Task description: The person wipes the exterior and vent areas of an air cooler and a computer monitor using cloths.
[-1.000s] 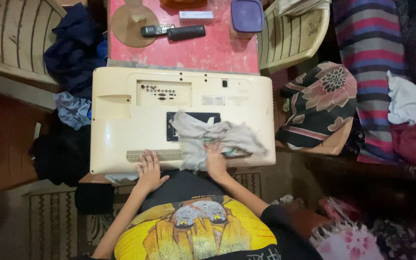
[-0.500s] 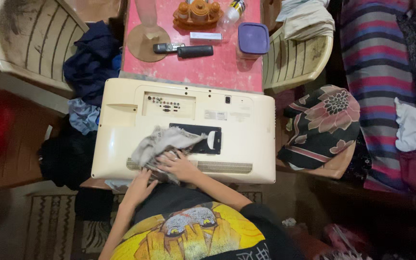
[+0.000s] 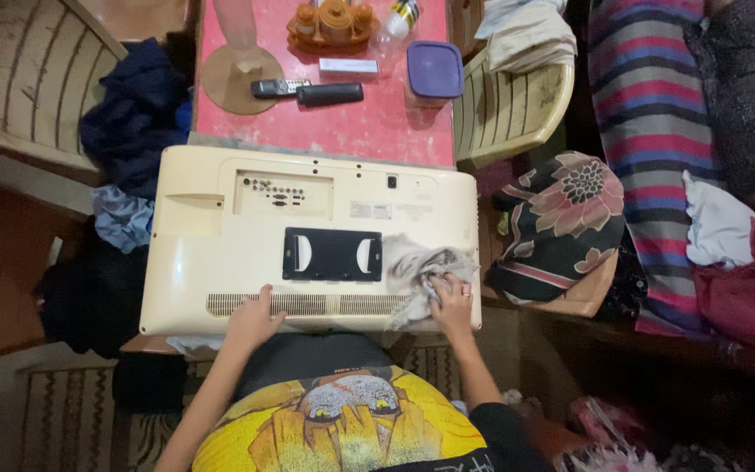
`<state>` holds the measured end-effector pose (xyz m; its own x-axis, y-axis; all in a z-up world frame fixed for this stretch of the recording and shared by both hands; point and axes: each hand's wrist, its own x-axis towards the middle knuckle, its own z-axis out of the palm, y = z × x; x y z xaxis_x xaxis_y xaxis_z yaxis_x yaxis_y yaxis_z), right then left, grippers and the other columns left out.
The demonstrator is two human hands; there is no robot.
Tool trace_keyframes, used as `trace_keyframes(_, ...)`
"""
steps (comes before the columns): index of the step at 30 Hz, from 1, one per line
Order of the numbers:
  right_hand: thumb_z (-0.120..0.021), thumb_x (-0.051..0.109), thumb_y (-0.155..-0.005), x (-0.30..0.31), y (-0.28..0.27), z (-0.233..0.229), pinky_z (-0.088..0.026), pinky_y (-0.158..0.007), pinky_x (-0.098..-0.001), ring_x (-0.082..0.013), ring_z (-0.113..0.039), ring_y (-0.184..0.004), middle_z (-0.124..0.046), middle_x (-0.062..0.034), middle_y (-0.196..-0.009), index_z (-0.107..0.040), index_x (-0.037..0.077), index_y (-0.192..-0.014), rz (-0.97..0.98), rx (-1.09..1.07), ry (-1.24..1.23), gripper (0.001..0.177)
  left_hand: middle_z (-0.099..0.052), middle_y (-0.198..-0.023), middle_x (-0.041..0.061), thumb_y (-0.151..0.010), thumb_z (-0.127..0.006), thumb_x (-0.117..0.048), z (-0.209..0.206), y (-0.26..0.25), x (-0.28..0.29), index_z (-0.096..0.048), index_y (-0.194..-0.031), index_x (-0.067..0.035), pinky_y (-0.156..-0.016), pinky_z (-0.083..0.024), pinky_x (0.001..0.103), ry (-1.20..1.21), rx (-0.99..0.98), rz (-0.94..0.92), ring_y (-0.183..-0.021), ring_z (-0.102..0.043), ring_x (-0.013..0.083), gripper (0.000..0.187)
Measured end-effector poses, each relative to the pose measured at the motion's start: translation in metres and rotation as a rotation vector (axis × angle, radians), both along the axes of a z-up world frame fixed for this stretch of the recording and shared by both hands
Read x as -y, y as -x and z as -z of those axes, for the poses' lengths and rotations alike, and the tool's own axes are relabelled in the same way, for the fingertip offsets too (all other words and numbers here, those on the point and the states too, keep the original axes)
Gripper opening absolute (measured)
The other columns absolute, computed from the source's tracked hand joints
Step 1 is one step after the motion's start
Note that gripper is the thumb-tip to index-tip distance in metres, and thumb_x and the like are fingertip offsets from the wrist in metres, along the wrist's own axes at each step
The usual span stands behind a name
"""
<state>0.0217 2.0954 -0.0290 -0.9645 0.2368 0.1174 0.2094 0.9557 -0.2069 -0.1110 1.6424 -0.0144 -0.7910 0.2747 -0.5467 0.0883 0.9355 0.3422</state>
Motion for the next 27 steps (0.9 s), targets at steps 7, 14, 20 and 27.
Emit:
trace_keyframes(7, -0.071, 0.043, -0.087, 0.082, 0.126, 0.018, -0.038, -0.105, -0.0594, -0.0399, -0.042, -0.128, -0.042, -0.0209, -0.142, -0.057, 0.021, -0.138, 0.744, 0.205, 0.233, 0.057, -0.060, -0.121, 0.038, -0.084, -0.072, -0.050, 0.005, -0.009, -0.005, -0.022, -0.159, -0.009, -0.092, -0.053, 0.055, 0.157, -0.130, 0.125, -0.106, -0.065, 0.0518, 0.100)
trace_keyframes(14, -0.068, 0.030, -0.089, 0.158, 0.239, 0.024, -0.041, -0.099, -0.0633, -0.0522, -0.042, -0.126, -0.040, -0.0313, -0.145, -0.059, 0.021, -0.140, 0.231, 0.008, 0.232, 0.052, -0.035, -0.150, 0.037, -0.082, -0.074, -0.039, 0.017, -0.039, 0.023, -0.022, -0.157, -0.005, -0.111, -0.038, 0.054, -0.057, -0.243, 0.102, -0.130, -0.044, 0.0565, 0.098)
trace_keyframes(20, -0.060, 0.016, -0.090, 0.317, 0.250, 0.017, -0.050, -0.080, -0.0571, -0.0444, -0.055, -0.111, -0.055, -0.0225, -0.132, -0.067, 0.018, -0.131, -0.719, 0.143, 0.153, 0.042, -0.028, -0.157, 0.034, -0.081, -0.075, -0.030, 0.027, -0.055, 0.022, -0.025, -0.155, -0.002, -0.115, -0.031, 0.053, -0.127, -0.291, 0.028, -0.141, -0.033, 0.0535, 0.094)
trace_keyframes(27, -0.070, 0.017, -0.078, 0.325, 0.169, -0.009, -0.052, -0.083, -0.0470, -0.0370, -0.058, -0.106, -0.059, -0.0144, -0.130, -0.069, 0.022, -0.130, -1.039, -0.106, 0.301, 0.052, -0.025, -0.164, 0.025, -0.085, -0.073, -0.021, 0.052, -0.060, 0.048, -0.044, -0.148, -0.007, -0.114, -0.029, 0.053, -0.343, -0.231, -0.062, -0.150, -0.024, 0.0442, 0.071)
